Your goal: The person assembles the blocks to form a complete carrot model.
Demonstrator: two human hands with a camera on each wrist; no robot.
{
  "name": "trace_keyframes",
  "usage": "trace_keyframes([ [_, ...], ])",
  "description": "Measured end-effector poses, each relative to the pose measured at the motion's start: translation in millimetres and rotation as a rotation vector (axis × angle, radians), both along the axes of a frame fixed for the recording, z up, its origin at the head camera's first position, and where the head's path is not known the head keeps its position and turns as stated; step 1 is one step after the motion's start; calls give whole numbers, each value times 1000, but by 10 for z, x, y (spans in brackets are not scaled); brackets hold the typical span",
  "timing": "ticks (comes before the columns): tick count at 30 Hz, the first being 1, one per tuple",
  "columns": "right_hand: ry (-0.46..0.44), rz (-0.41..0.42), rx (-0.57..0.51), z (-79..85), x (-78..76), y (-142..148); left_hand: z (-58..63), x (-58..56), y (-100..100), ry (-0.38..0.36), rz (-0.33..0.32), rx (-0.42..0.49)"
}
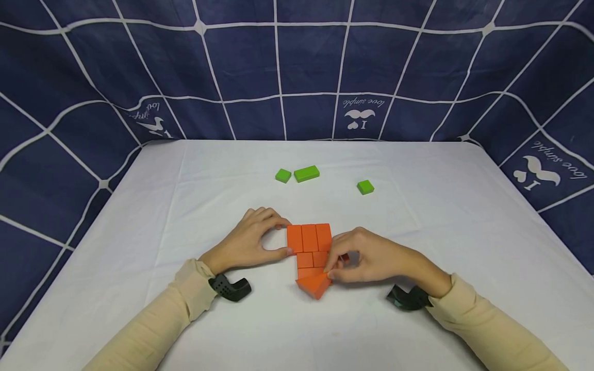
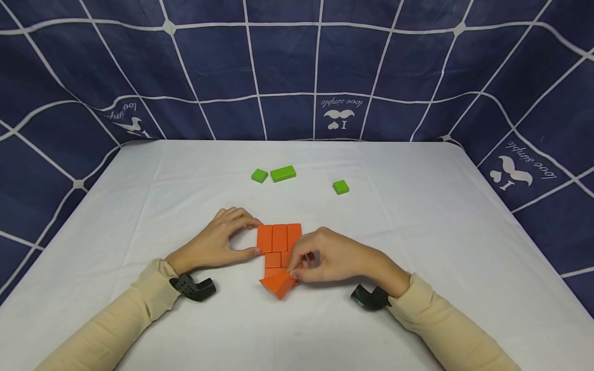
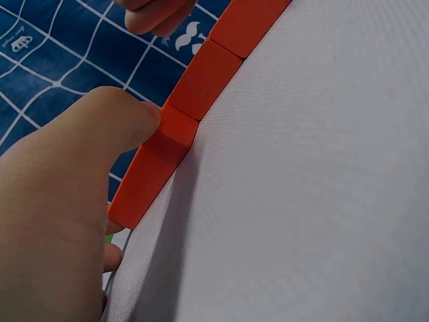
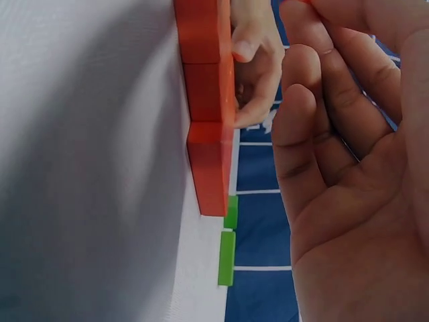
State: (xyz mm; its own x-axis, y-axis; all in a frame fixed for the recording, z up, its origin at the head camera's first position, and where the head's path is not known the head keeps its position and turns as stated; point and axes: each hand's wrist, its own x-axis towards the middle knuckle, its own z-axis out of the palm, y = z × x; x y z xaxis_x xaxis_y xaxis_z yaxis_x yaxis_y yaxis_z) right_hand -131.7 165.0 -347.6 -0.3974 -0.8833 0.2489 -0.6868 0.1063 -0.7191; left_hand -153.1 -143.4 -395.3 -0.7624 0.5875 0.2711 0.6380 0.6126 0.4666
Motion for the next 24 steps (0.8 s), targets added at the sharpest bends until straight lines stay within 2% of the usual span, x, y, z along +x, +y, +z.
trace_keyframes([
  [5,-1,5,46,-13,16,-16,-4,-5,6,4,-4,1],
  [17,61,18,166,7,43,-27,13,-8,3,4,-8,6],
  [24,142,51,161,-51,94,-102,15,-4,-7,-1,-6,0],
])
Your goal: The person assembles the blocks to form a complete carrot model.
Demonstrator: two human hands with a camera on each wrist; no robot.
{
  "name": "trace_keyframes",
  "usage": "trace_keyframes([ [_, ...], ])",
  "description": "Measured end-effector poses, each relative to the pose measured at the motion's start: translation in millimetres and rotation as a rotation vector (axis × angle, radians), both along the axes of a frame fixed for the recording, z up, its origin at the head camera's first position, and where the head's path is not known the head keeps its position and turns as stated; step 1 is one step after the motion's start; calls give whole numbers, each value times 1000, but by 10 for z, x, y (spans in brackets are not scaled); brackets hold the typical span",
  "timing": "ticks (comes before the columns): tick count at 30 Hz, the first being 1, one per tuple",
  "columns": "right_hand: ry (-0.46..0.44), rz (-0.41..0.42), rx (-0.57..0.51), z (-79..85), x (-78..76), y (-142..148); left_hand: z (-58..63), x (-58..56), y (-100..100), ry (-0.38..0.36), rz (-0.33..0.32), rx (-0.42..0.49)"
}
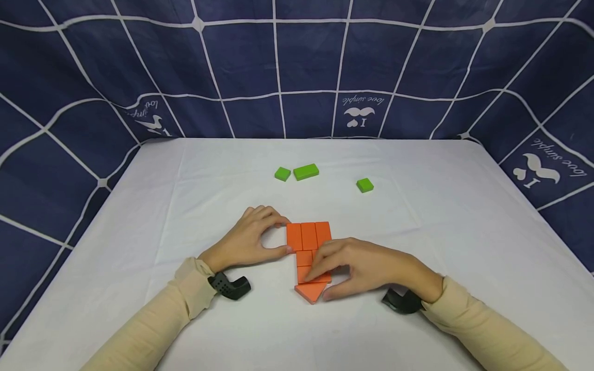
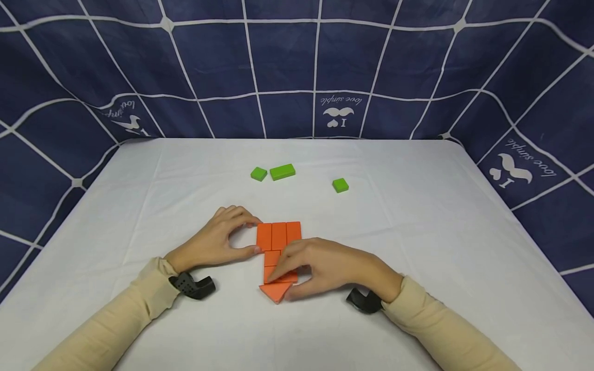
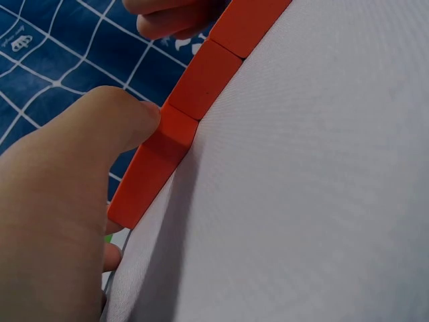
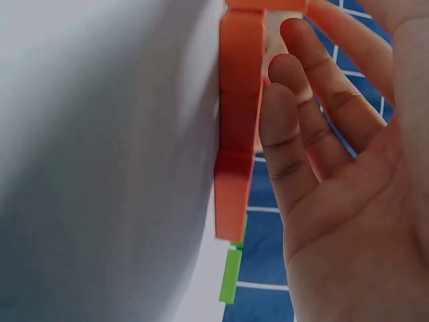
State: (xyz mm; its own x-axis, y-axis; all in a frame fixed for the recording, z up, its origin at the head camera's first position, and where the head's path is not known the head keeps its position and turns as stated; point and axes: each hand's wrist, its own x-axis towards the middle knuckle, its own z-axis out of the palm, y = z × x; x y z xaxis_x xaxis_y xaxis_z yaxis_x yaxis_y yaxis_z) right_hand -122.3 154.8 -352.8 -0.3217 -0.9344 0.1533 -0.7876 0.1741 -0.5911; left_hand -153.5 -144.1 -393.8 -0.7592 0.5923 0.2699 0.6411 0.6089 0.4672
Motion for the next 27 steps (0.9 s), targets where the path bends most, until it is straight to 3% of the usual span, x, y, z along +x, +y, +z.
trace_keyframes([
  [27,25,7,-3,9,-1,-20,-21,-12,4,-3,0,6],
])
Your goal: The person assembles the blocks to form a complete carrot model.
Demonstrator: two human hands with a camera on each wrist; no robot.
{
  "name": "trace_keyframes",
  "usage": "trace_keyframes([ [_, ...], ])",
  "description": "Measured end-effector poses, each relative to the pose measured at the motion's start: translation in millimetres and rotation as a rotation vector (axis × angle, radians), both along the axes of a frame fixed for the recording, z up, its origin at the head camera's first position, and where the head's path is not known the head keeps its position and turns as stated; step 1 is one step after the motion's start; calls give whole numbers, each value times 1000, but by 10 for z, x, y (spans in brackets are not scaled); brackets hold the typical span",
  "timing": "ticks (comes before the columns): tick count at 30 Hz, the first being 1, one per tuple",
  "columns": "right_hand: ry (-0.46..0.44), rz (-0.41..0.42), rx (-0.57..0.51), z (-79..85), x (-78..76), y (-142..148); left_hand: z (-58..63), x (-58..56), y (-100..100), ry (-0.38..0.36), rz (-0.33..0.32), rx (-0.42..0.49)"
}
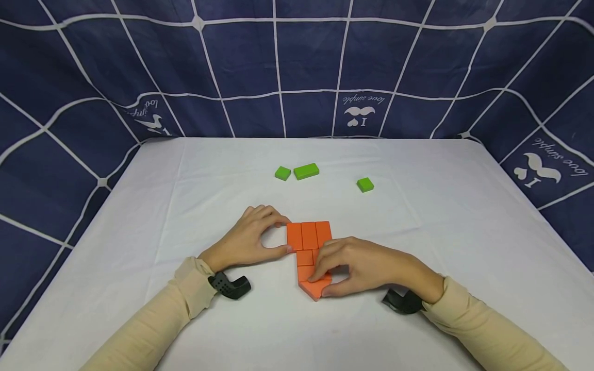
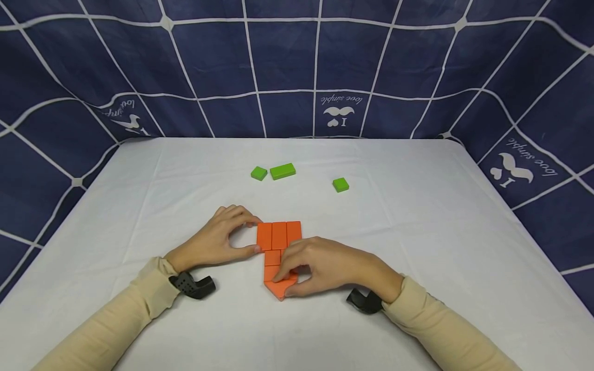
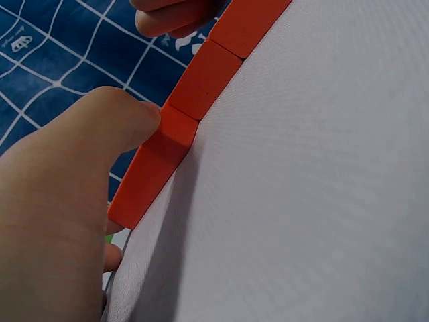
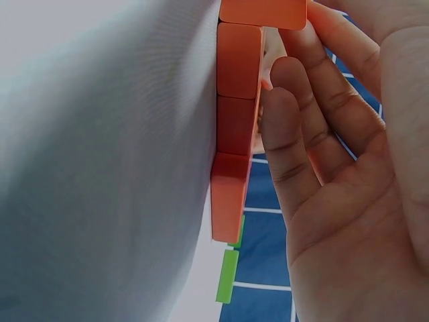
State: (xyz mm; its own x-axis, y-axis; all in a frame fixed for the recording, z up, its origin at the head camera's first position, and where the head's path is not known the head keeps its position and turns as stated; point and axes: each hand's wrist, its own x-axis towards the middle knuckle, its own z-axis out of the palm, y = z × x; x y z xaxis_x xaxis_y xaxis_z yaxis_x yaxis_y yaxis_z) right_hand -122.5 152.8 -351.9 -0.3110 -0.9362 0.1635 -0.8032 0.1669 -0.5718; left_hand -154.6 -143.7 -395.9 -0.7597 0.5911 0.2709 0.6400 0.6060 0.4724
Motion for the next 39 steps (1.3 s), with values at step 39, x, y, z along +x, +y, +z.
trace_keyframes([
  [39,18,-524,-174,28,-836,95,6,12,-4,-2,7,-14],
])
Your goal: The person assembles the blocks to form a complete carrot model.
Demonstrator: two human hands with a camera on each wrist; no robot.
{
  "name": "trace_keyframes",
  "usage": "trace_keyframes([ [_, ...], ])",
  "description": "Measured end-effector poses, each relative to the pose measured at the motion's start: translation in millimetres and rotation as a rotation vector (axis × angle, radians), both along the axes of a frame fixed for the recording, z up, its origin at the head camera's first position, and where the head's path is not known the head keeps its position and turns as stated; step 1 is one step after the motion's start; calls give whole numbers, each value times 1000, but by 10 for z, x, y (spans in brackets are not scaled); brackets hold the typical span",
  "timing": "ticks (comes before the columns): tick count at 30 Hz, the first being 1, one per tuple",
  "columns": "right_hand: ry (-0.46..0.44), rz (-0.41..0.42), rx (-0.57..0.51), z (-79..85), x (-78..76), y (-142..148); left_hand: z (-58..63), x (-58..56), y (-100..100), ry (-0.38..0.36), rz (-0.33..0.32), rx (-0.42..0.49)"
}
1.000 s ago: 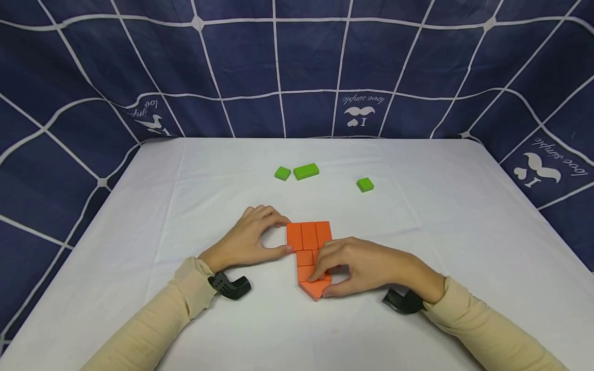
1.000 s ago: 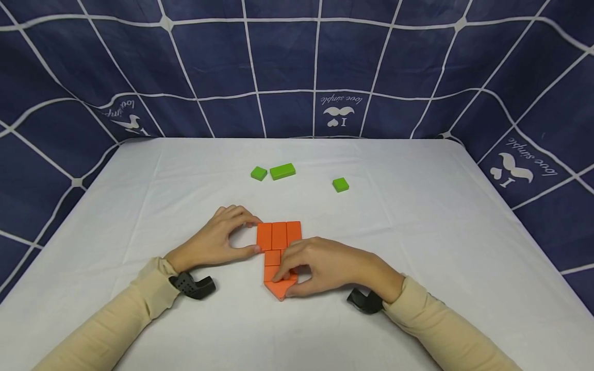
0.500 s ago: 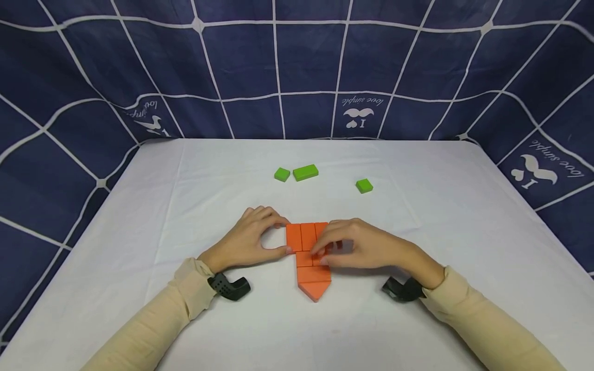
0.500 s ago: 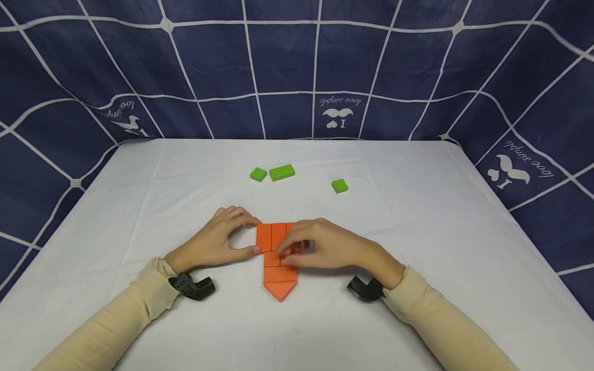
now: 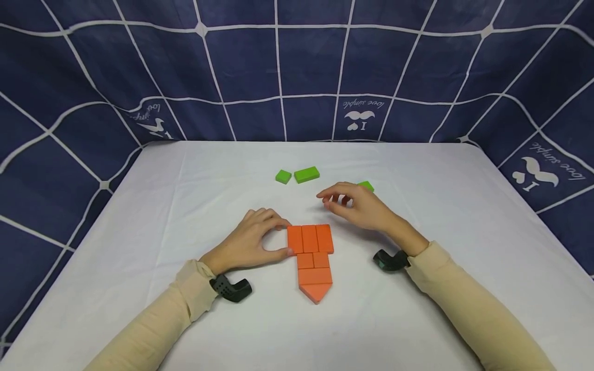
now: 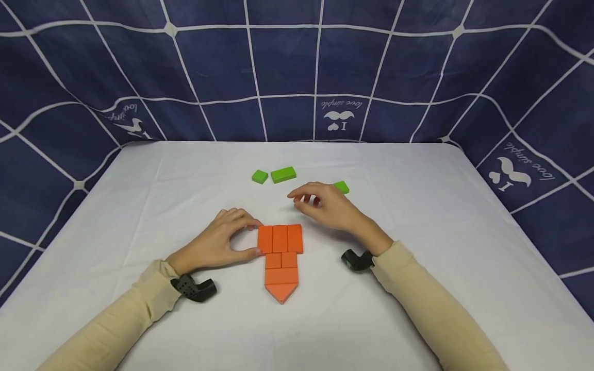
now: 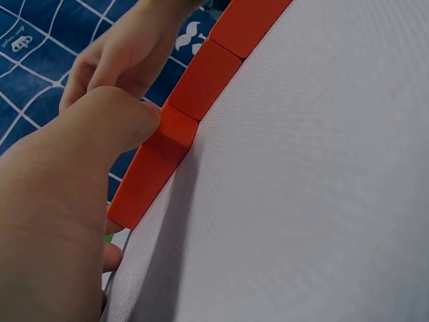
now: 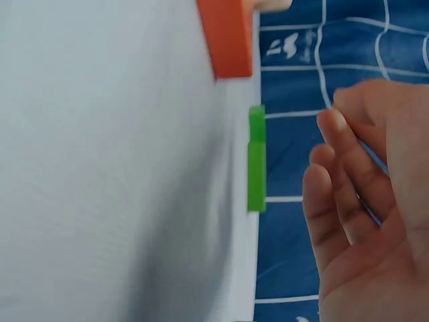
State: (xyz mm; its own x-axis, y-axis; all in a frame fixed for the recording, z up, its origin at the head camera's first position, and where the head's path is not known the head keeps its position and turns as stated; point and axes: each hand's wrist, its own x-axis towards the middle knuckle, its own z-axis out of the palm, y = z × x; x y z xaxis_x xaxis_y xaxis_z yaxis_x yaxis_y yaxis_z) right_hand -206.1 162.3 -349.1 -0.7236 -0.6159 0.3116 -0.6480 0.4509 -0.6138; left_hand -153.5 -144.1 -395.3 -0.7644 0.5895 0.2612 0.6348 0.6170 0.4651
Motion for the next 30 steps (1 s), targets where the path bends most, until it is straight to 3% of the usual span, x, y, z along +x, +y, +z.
trace_keyframes([
  [12,-24,-179,-1,-128,-441,-108,-3,-6,20,1,-6,-4],
  [20,-65,-188,58,-213,-626,-202,-15,3,-2,4,-4,1],
  [30,-83,-178,109,-273,-724,-251,11,20,5,-8,6,-11],
])
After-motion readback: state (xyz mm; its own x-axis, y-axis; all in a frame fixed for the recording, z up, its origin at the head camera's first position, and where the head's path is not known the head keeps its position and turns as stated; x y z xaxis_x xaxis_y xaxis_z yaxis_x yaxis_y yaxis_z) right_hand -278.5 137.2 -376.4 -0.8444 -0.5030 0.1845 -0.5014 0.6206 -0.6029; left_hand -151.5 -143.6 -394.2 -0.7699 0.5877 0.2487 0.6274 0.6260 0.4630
